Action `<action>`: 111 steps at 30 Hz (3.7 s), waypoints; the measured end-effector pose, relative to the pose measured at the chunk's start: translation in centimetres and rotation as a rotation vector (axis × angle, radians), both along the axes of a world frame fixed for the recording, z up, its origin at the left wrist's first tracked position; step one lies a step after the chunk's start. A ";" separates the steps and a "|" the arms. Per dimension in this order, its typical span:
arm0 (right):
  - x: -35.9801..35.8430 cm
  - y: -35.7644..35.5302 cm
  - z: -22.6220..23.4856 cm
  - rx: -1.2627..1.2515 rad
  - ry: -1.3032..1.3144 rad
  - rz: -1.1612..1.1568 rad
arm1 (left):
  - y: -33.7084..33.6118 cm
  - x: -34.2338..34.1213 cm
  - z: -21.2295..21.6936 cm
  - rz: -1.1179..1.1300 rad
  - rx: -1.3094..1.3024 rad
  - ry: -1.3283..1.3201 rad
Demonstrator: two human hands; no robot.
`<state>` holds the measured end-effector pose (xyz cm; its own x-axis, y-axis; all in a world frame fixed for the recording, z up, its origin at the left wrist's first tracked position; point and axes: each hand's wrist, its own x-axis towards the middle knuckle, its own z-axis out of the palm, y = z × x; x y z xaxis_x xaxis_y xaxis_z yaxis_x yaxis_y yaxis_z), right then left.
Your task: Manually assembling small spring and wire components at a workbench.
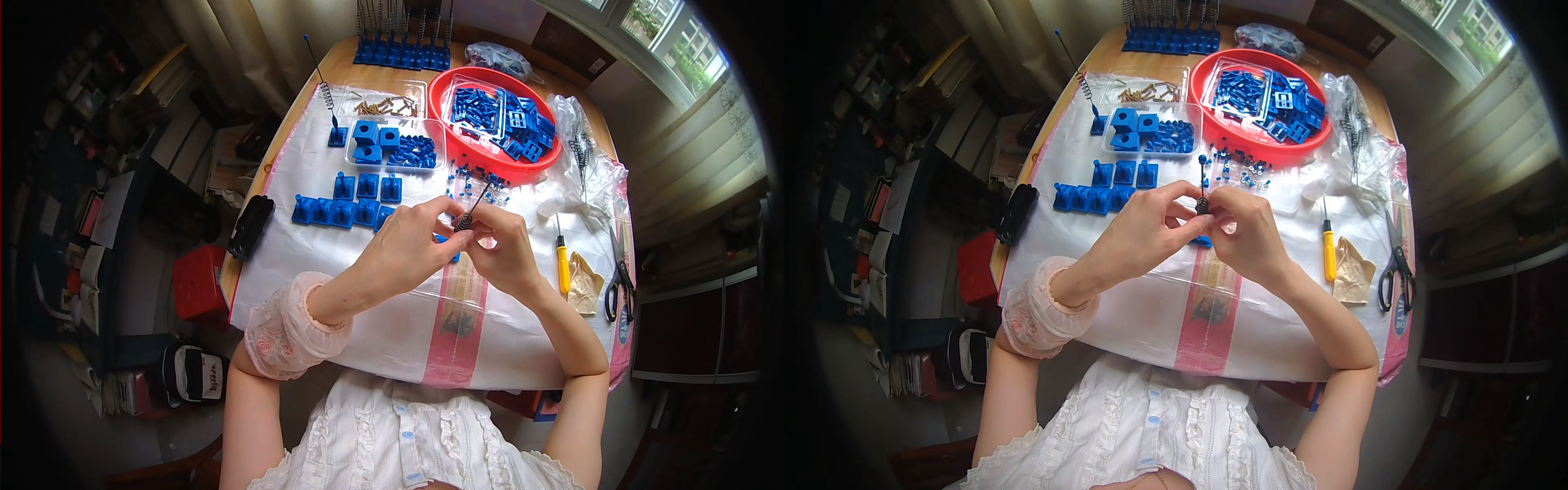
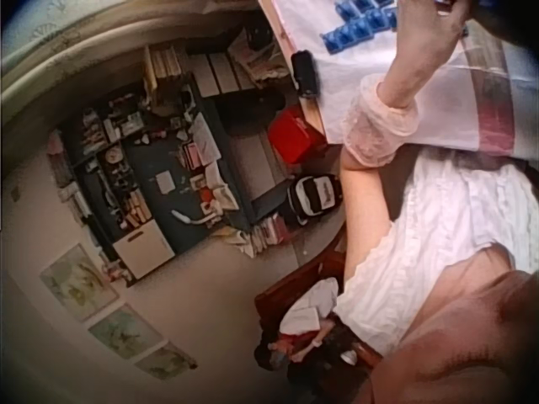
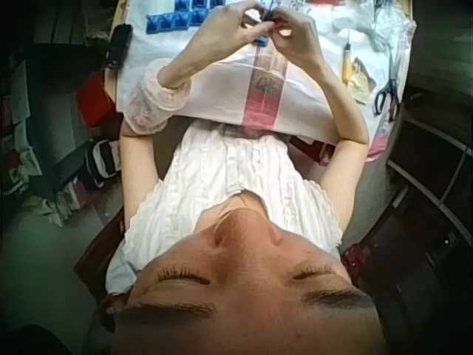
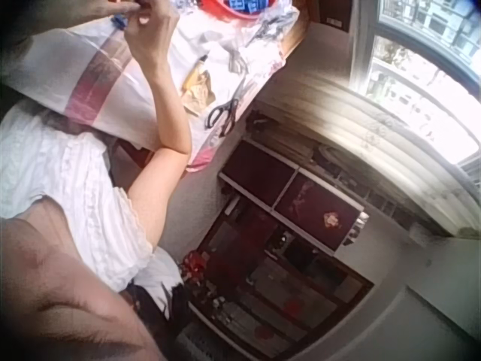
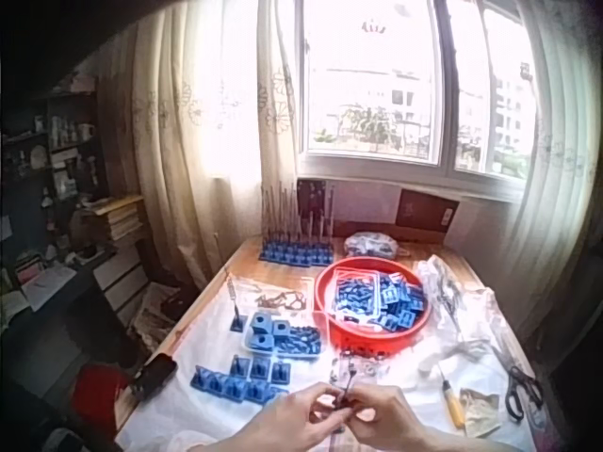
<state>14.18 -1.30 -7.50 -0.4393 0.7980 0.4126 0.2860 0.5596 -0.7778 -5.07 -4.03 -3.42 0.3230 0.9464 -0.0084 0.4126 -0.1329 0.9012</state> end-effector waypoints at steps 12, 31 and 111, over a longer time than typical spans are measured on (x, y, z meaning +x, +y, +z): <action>0.2 -0.6 1.1 -0.159 0.003 -0.048 | -0.1 1.0 -0.5 0.020 0.275 0.290; 5.4 -1.3 9.2 -0.001 -0.047 -0.157 | 0.0 0.5 -1.1 -0.001 0.338 0.292; 17.8 -3.0 -2.3 -0.706 0.644 0.005 | 0.4 0.5 -2.3 -0.028 0.501 0.105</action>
<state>32.00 -4.31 -9.76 -0.3002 0.9539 0.0006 -0.3161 -0.0989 -0.9435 -4.58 -3.59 -5.72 0.3704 0.8334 0.4102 0.4872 -0.5503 0.6781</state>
